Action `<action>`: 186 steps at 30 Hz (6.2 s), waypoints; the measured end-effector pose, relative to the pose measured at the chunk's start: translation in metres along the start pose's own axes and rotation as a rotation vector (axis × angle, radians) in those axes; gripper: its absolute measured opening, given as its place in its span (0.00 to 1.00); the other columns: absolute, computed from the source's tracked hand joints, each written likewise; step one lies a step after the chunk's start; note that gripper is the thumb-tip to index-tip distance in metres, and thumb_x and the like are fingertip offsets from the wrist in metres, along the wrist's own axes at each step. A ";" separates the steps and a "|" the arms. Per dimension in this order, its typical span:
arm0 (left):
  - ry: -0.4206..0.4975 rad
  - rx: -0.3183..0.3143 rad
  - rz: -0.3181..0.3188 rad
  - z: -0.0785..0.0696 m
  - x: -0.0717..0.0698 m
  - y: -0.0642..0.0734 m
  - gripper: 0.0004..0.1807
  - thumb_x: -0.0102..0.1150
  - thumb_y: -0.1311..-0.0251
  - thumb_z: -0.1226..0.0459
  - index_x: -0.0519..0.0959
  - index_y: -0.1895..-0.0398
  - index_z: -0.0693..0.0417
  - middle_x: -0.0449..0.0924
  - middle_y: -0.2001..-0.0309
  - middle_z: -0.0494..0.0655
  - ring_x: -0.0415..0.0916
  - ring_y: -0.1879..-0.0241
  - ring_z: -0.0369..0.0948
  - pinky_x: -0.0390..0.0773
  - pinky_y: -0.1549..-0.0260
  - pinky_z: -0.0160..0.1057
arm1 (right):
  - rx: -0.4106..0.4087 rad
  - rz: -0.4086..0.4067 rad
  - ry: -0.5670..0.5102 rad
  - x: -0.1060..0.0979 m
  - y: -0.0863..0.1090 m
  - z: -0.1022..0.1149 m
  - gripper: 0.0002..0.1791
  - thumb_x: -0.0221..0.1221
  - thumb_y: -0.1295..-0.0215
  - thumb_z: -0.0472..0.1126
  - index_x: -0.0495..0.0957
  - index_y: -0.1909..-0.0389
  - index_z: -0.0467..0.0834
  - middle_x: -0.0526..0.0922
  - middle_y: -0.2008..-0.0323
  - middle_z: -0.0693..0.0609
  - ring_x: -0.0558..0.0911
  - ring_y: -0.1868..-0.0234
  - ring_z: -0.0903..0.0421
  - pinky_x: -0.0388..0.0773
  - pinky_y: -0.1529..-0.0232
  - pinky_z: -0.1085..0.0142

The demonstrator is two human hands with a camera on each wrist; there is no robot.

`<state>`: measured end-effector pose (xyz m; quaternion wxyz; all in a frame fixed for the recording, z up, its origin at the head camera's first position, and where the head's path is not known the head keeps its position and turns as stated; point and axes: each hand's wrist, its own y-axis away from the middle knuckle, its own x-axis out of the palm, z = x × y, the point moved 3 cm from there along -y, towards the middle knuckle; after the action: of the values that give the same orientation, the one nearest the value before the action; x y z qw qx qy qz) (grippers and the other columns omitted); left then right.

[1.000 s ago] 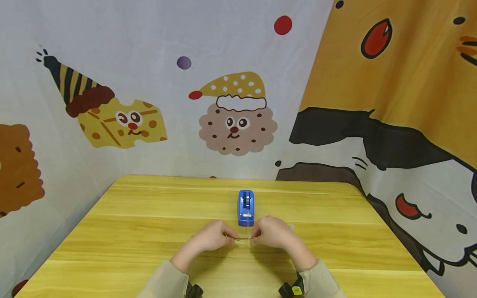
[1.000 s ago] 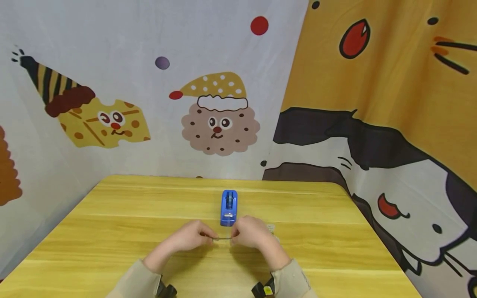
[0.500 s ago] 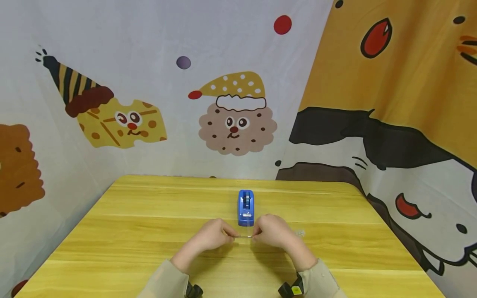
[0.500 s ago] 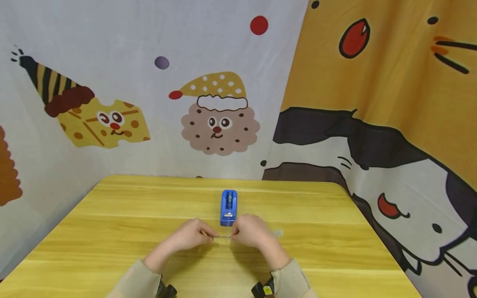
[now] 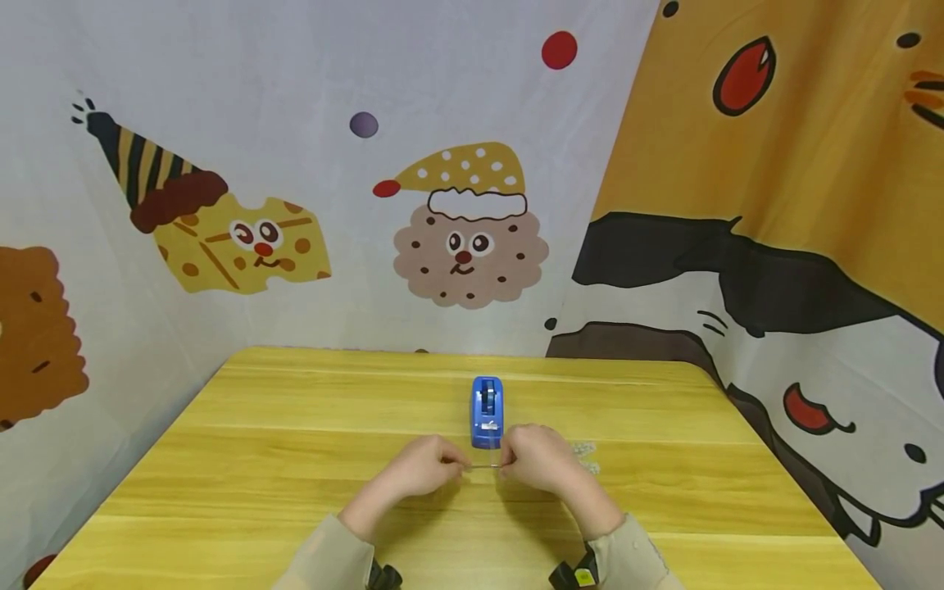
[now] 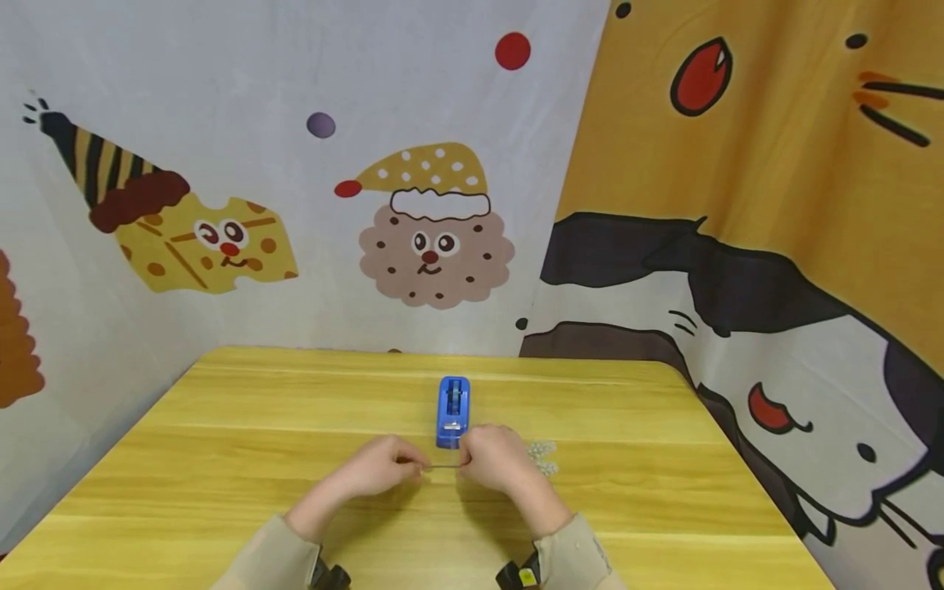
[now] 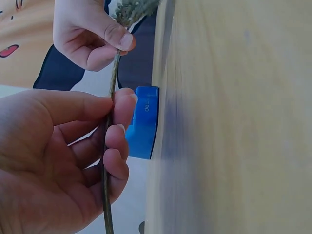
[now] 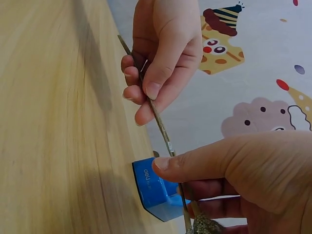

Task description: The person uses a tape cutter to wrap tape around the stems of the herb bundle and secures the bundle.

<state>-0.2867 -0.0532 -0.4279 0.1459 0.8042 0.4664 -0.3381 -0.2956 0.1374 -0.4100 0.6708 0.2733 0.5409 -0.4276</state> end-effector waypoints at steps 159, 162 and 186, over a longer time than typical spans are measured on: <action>-0.146 -0.016 -0.016 0.022 -0.027 -0.023 0.07 0.61 0.43 0.71 0.87 0.65 0.55 0.85 0.64 0.45 0.78 0.64 0.42 0.77 0.61 0.47 | 0.003 -0.007 -0.157 0.009 -0.028 -0.022 0.09 0.70 0.47 0.39 0.77 0.78 0.48 0.77 0.79 0.61 0.73 0.77 0.63 0.75 0.72 0.66; -0.146 -0.013 -0.015 0.024 -0.026 -0.023 0.07 0.62 0.43 0.71 0.87 0.65 0.55 0.86 0.63 0.46 0.80 0.62 0.44 0.78 0.59 0.48 | 0.013 0.015 -0.193 0.011 -0.028 -0.021 0.07 0.68 0.44 0.43 0.81 0.77 0.48 0.77 0.81 0.62 0.72 0.79 0.64 0.73 0.75 0.68; -0.084 -0.051 0.034 0.023 -0.027 -0.021 0.07 0.61 0.41 0.70 0.86 0.62 0.58 0.85 0.59 0.50 0.76 0.66 0.41 0.75 0.68 0.42 | 0.015 -0.070 -0.269 0.024 -0.023 -0.031 0.14 0.63 0.37 0.47 0.85 0.79 0.46 0.77 0.84 0.58 0.62 0.86 0.66 0.60 0.85 0.73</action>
<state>-0.3227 -0.0728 -0.4240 0.1916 0.7932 0.4548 -0.3568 -0.3295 0.1450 -0.4390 0.7200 0.1994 0.4521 -0.4873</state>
